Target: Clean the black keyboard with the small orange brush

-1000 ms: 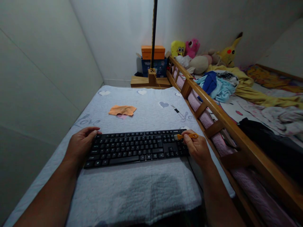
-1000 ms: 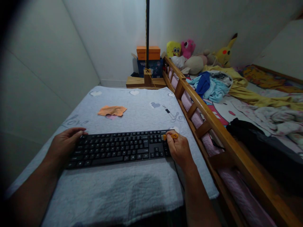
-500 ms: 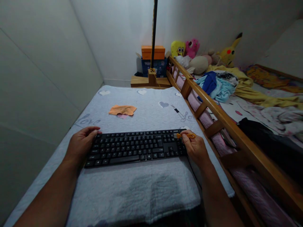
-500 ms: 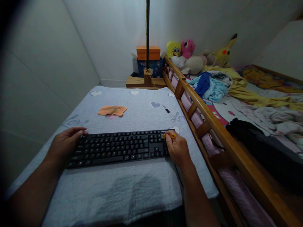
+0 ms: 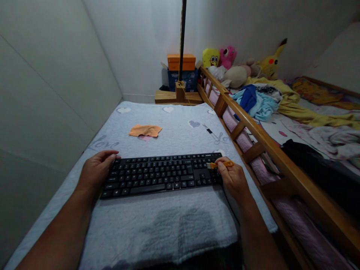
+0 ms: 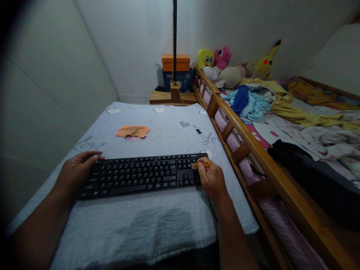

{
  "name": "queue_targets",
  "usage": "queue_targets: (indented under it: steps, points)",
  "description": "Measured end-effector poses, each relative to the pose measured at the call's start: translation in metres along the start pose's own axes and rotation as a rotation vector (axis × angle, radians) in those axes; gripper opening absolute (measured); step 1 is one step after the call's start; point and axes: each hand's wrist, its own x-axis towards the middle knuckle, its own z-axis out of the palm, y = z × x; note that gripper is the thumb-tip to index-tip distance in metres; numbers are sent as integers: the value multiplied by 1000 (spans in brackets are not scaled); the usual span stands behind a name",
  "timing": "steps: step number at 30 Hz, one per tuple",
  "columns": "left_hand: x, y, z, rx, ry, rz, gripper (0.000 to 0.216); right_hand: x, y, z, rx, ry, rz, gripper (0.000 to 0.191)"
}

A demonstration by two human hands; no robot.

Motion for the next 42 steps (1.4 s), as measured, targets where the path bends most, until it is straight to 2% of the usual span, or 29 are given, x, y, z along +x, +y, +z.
queue_targets:
  steps: [3, 8, 17, 29, 37, 42]
  points:
    - [-2, 3, 1, -4, 1, -8, 44, -3, -1, -4, 7, -13, 4, 34]
    - [-5, 7, 3, -2, 16, -10, 44, -3, -1, -4, 17, 58, -11, 33]
    - [3, -5, 1, 2, 3, 10, 44, 0, 4, 10, 7, 54, -28, 29]
    - [6, -9, 1, 22, 5, 29, 44, -9, -7, -7, -84, -12, -48, 34]
    - [3, -6, 1, 29, 7, 17, 44, -18, -13, -16, -63, -46, -47, 37]
    - [5, -7, 0, 47, 7, 18, 43, -20, -13, -15, -13, 5, -31, 34]
